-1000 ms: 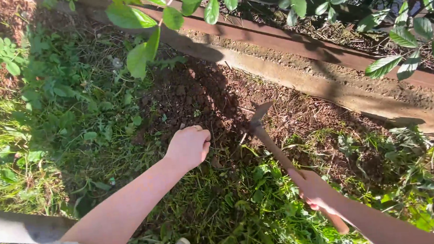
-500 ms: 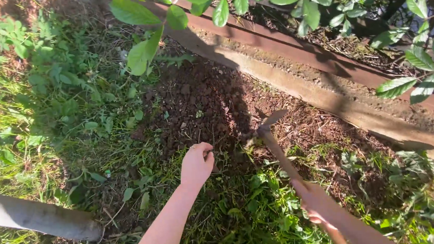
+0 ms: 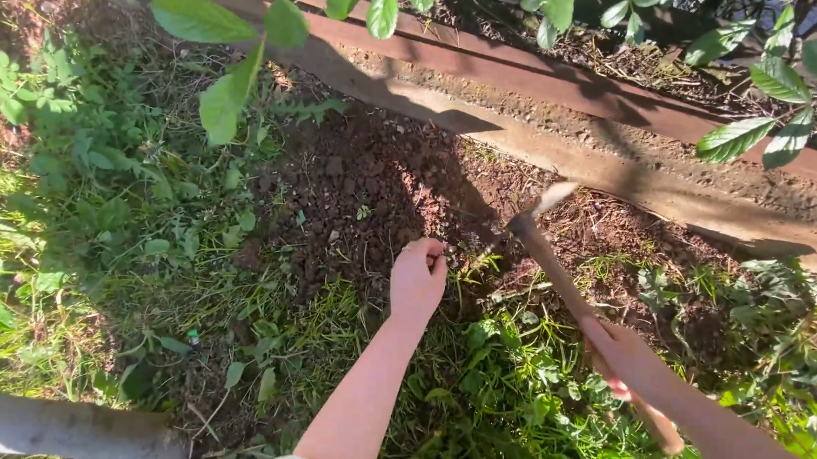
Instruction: The person uses a hand hoe to loosen the soil and remove weeds from a garden bed. They repeatedly strike the ground with the tool and pull out the uprooted plants by hand.
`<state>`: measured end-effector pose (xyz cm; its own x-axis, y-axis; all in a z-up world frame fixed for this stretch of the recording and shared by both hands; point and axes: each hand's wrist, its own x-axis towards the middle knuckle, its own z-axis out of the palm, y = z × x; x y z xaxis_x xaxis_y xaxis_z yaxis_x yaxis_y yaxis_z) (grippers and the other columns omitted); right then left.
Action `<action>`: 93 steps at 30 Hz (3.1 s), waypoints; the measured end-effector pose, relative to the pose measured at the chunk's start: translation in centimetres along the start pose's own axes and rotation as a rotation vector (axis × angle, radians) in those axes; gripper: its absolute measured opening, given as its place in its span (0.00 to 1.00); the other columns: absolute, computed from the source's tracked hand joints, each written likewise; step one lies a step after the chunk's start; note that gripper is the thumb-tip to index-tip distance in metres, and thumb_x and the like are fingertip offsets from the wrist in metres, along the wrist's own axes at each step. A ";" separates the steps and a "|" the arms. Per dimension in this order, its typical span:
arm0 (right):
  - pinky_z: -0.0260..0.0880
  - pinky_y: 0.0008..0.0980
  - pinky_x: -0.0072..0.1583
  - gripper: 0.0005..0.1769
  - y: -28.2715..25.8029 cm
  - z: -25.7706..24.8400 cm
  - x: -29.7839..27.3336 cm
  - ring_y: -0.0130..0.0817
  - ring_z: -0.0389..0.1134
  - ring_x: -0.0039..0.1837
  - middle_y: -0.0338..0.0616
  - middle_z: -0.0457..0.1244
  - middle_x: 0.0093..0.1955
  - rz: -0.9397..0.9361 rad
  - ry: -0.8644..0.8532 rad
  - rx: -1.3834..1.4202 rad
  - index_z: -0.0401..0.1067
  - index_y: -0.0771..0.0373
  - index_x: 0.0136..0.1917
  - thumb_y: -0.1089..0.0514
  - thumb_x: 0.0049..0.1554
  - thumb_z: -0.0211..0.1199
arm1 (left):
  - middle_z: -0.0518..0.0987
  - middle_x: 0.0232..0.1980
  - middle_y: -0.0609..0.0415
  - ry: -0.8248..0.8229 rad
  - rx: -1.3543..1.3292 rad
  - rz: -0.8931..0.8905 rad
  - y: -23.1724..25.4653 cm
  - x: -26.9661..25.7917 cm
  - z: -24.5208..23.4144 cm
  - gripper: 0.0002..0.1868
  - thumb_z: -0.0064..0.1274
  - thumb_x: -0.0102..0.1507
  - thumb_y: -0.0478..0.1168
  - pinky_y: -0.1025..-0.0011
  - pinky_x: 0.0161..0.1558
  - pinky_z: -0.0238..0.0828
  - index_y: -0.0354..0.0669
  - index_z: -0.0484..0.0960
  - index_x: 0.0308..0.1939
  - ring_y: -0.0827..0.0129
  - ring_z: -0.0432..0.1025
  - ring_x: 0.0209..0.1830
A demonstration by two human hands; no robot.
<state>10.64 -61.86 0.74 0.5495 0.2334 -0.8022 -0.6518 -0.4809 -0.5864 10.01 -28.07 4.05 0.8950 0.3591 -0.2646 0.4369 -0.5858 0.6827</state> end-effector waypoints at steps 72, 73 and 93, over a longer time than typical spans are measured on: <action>0.48 0.32 0.22 0.27 3.7 -4.3 -1.4 0.33 0.46 0.20 0.44 0.53 0.21 -0.137 0.032 0.033 0.68 0.70 0.39 0.48 0.72 0.46 | 0.72 0.67 0.44 -0.533 0.863 0.197 -3.0 -8.2 0.1 0.31 0.43 0.65 0.29 0.58 0.65 0.65 0.38 0.60 0.73 0.54 0.66 0.65; 0.48 0.32 0.23 0.27 3.3 -4.3 -1.4 0.33 0.46 0.21 0.44 0.53 0.22 -0.141 0.044 0.027 0.69 0.70 0.40 0.48 0.72 0.47 | 0.76 0.62 0.44 -0.523 0.904 0.154 -2.1 -7.5 1.0 0.22 0.43 0.68 0.32 0.60 0.62 0.72 0.36 0.68 0.67 0.59 0.72 0.59; 0.49 0.32 0.27 0.25 3.0 -4.4 -4.1 0.31 0.47 0.24 0.42 0.52 0.24 -0.184 0.069 -0.032 0.68 0.67 0.39 0.46 0.69 0.50 | 0.78 0.33 0.49 -0.618 0.517 -0.146 -8.7 -4.7 7.1 0.16 0.39 0.70 0.41 0.61 0.34 0.73 0.39 0.79 0.32 0.57 0.72 0.30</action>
<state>8.74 -67.95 2.75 0.6929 0.2620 -0.6717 -0.5207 -0.4625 -0.7176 2.68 -29.84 -5.53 0.6484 0.0806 -0.7570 0.4039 -0.8793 0.2523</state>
